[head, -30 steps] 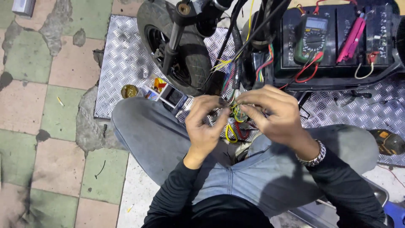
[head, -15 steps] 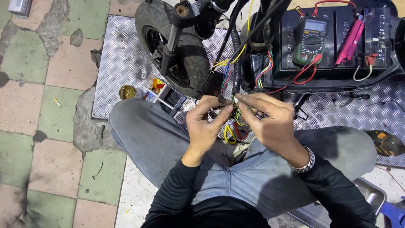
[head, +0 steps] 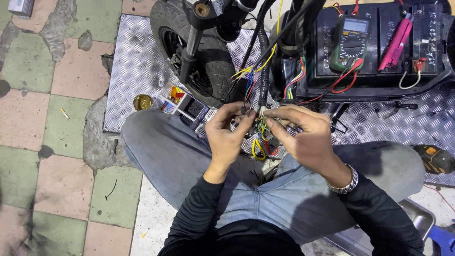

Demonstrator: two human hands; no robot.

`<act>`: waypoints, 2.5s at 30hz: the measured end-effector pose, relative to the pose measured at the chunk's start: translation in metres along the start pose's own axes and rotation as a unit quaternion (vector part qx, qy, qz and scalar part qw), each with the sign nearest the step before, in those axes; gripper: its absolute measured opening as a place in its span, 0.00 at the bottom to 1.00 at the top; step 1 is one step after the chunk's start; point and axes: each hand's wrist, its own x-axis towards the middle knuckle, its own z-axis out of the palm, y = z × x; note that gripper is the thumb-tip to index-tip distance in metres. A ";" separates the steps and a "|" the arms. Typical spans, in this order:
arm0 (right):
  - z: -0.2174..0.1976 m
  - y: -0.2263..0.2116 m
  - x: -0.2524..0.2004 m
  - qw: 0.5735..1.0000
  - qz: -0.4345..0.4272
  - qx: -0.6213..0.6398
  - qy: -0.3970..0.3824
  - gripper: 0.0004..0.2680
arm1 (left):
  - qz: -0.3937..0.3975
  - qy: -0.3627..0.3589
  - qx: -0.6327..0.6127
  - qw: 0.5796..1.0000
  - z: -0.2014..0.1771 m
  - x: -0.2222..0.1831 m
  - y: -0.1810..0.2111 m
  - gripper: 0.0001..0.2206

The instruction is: Connecting and insulating electrical wires on a motorcycle using a lighter and connectors.

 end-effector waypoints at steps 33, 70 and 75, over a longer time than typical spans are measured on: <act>0.013 0.027 -0.009 0.977 -0.120 -0.173 -0.032 0.02 | 0.146 -0.046 0.115 0.981 -0.017 -0.003 0.004 0.04; -0.051 0.034 -0.022 0.982 0.172 0.045 -0.070 0.11 | -0.053 -0.135 0.247 0.958 -0.027 0.021 -0.018 0.10; -0.056 0.054 -0.029 0.973 0.172 0.146 -0.053 0.13 | 0.075 -0.277 0.211 0.934 -0.014 0.011 -0.031 0.32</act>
